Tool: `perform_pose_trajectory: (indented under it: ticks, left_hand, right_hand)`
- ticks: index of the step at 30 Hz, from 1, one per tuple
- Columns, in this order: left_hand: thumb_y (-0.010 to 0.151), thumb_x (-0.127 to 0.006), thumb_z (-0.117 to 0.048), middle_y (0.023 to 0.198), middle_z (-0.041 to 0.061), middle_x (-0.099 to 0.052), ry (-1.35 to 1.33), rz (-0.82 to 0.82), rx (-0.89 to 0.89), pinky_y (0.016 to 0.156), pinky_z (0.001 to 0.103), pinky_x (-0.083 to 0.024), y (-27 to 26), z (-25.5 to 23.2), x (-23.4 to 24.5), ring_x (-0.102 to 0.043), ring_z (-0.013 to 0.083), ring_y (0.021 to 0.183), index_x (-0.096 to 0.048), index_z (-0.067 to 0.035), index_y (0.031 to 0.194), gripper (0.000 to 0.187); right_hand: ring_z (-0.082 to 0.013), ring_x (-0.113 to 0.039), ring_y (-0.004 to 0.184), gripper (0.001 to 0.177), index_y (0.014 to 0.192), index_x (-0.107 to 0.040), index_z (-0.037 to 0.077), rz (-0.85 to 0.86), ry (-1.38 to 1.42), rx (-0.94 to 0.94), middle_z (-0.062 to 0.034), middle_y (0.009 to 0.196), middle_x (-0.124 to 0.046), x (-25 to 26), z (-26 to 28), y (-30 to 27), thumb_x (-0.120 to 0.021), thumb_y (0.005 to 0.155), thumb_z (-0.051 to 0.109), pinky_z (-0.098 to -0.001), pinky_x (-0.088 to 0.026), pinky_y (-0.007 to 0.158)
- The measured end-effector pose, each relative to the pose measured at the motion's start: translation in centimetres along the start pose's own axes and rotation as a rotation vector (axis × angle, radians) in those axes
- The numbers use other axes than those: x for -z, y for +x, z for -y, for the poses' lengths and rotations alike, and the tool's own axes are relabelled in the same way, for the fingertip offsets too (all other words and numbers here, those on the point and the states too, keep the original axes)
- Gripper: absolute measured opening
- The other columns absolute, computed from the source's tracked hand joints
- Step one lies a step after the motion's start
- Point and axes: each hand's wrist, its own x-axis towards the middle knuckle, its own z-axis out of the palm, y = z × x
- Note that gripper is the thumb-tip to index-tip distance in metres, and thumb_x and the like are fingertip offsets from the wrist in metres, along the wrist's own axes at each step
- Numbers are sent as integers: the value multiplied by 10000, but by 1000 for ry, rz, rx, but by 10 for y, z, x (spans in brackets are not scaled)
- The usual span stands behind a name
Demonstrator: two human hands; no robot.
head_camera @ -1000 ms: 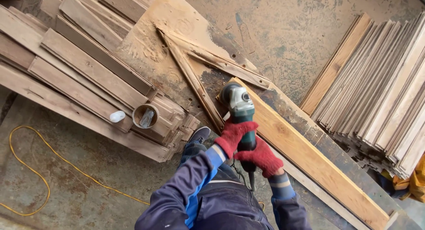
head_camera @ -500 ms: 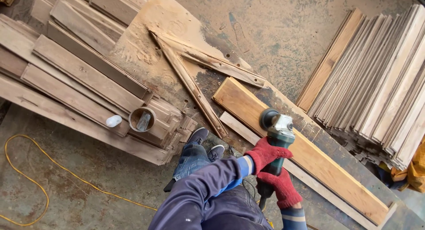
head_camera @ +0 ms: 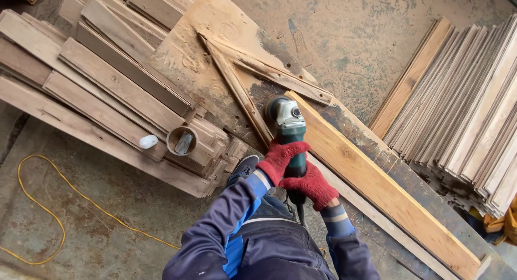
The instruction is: Sanding a piece of wood using an angle grinder with a sanding disc.
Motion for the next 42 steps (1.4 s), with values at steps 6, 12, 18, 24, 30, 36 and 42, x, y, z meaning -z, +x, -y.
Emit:
perform_pose_trajectory:
  ticks: [6,12,18,24,30,36,42]
  left_hand:
    - [654,-967,-176,724,169,-713,-64,57,51,644,461,-648,8,45,-14,-748,315,665,-750,-74,1023,440]
    - [575,-985,-140,804,124,-723,-1,95,81,755,371,-623,-15,71,-25,-737,225,768,-726,-54,1055,552]
    - [634,-958,-115,690,172,-698,-93,50,-5,620,393,-643,-10,16,2,-743,279,650,-728,-38,965,410]
    - [588,-956,-67,703,187,-719,-69,63,2,613,386,-645,-8,5,-6,-755,287,647,-763,-28,963,424]
    - [589,-862,-180,897,88,-709,204,269,134,673,310,-603,-29,60,-53,-656,197,701,-673,-43,1060,526]
    - [598,-849,-243,952,86,-725,395,396,203,781,307,-579,-51,91,-82,-657,190,797,-701,-31,1058,527]
    - [612,-852,-175,937,95,-727,314,335,148,729,318,-591,-37,96,-73,-657,196,762,-694,-39,1069,502]
  right_hand:
    - [-266,-691,755,507,888,-746,66,-66,67,-61,-140,749,-717,17,-18,-18,-1009,478,209,-377,-553,749]
    - [-290,-691,790,495,899,-757,55,-93,74,-136,-161,760,-717,28,-50,-35,-1003,489,183,-388,-538,750]
    - [-288,-697,858,555,952,-745,92,-3,-26,-61,-141,836,-730,0,-9,-8,-1004,494,266,-385,-546,819]
    - [-296,-700,802,538,937,-734,62,-14,-10,-14,-167,796,-718,5,-7,-6,-993,502,243,-410,-547,797]
    - [-273,-603,542,287,966,-683,-55,48,355,-78,-171,669,-663,56,-80,-39,-795,713,19,-369,-472,499]
    - [-332,-645,568,298,986,-697,-144,-93,554,-156,-264,738,-716,72,-178,-44,-800,722,-53,-404,-522,519]
    - [-348,-688,619,454,1121,-639,-81,-117,598,-122,-260,796,-721,61,-168,-33,-816,711,-2,-410,-540,544]
